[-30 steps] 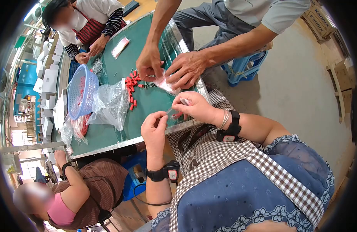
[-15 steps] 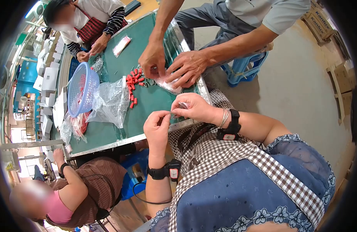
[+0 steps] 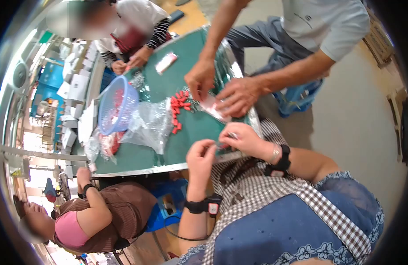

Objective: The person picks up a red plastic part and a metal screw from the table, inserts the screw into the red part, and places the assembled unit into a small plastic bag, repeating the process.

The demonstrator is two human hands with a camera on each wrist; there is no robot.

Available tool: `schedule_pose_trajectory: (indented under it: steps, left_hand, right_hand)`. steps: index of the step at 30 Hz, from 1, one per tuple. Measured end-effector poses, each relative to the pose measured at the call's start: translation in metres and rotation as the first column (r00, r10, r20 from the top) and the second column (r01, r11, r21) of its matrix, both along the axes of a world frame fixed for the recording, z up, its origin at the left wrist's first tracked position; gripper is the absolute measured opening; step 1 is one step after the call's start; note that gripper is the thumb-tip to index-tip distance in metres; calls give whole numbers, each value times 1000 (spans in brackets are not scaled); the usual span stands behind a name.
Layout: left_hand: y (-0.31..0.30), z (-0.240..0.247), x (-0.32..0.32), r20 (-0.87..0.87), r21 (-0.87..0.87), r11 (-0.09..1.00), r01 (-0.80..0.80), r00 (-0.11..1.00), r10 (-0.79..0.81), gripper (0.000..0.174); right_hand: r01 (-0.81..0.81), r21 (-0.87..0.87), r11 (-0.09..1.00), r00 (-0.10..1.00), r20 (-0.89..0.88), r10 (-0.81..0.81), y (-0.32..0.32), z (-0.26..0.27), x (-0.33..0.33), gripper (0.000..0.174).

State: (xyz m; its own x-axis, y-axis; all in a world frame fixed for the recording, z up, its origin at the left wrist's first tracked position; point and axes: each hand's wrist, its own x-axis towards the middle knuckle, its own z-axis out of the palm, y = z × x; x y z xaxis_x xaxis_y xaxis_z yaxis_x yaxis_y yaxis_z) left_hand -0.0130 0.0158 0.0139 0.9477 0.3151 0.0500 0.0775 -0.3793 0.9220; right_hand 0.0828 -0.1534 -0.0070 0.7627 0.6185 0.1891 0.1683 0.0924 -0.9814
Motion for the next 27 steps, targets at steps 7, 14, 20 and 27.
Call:
schedule_pose_trajectory:
  steps: [7, 14, 20, 27]
  left_hand:
    - [-6, 4, 7, 108, 38, 999, 17, 994, -21, 3]
    - [-7, 5, 1, 77, -29, 999, -22, 997, 24, 5]
    - [-6, 5, -1, 49, 0, 1000, -6, 999, 6, 5]
    - [-15, 17, 4, 107, 32, 999, 36, 994, -39, 6]
  right_hand:
    - [21, -6, 1000, 987, -156, -21, -3, 10, -5, 10]
    - [30, 3, 1000, 995, -100, -29, -4, 8, -7, 8]
    - [22, -22, 1000, 1000, -22, -22, -5, 6, -6, 9]
    - [-41, -53, 998, 997, -67, 38, -6, 16, -4, 11]
